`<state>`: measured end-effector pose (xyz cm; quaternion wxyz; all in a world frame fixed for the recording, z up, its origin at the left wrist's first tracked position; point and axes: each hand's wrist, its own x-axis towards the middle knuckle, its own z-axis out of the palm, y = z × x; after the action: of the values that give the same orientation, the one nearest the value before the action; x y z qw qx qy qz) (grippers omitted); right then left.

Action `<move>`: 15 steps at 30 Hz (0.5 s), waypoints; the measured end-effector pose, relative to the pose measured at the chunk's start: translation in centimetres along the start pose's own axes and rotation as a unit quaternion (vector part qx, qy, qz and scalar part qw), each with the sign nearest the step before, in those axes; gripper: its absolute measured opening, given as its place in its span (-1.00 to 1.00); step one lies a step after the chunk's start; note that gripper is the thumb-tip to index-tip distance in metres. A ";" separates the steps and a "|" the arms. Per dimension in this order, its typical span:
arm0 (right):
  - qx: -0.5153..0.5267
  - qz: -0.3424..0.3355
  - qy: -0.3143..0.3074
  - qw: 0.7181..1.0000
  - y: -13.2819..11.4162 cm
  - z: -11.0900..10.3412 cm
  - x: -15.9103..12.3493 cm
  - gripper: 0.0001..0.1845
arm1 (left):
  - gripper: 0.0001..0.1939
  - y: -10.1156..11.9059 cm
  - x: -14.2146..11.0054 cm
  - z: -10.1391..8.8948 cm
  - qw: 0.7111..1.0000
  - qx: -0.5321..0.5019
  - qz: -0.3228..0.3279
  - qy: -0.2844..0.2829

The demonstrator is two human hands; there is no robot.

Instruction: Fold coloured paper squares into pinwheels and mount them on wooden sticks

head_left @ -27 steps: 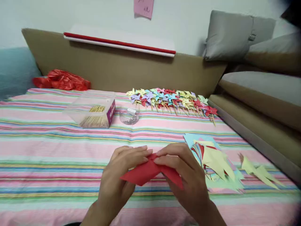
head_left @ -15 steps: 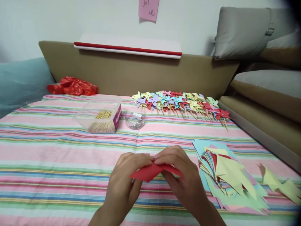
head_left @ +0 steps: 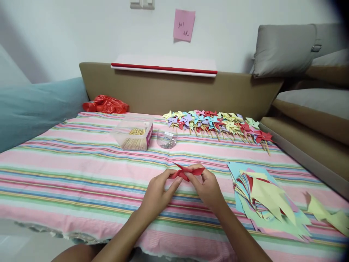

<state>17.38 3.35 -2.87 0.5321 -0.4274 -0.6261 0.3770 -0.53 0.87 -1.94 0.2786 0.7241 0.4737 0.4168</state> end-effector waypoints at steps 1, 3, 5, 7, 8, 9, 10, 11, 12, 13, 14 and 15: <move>0.001 0.004 0.009 1.000 0.1 0.0 0.1 -0.80 | -0.79 0.0 0.1 -0.5 1.000 -0.001 -0.003 -0.008; 0.005 0.018 0.024 1.000 0.5 0.0 0.2 -0.74 | -0.75 -0.2 0.3 -1.5 1.000 0.001 -0.012 -0.005; 0.012 0.035 0.031 0.999 0.9 -0.1 0.2 -0.68 | -0.71 -0.8 0.5 -2.4 1.000 0.010 -0.024 0.013; 0.023 0.056 0.027 0.998 1.2 -0.2 0.0 -0.64 | -0.69 -1.5 0.5 -3.1 0.999 0.014 -0.038 0.023; 0.029 0.067 0.021 0.997 1.4 -0.3 -0.2 -0.62 | -0.69 -1.8 0.3 -3.3 0.999 0.018 -0.041 0.025; 0.035 0.079 0.014 0.996 1.5 -0.4 -0.5 -0.60 | -0.70 -2.0 0.0 -3.4 0.999 0.027 -0.039 0.024; 0.043 0.090 0.006 0.995 1.6 -0.5 -0.7 -0.58 | -0.70 -2.0 -0.4 -3.3 0.998 0.045 -0.027 0.022; 0.052 0.101 -0.001 0.994 1.6 -0.6 -0.9 -0.56 | -0.68 -2.0 -0.9 -3.2 0.998 0.067 -0.007 0.016; 0.062 0.110 -0.008 0.992 1.6 -0.7 -1.0 -0.54 | -0.64 -1.8 -1.4 -3.0 0.996 0.092 0.018 0.006; 0.072 0.118 -0.014 0.990 1.6 -0.7 -1.1 -0.52 | -0.59 -1.6 -1.9 -2.7 0.992 0.114 0.045 -0.006; 0.083 0.124 -0.019 0.989 1.5 -0.7 -1.2 -0.51 | -0.53 -1.3 -2.4 -2.4 0.989 0.132 0.068 -0.017; 0.094 0.128 -0.025 0.987 1.3 -0.7 -1.1 -0.50 | -0.48 -1.0 -2.8 -2.2 0.986 0.145 0.085 -0.023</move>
<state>18.30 2.76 -4.40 0.5013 -0.4422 -0.5416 0.5097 -3.42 -1.35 -2.60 0.1452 0.8040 0.4590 0.3490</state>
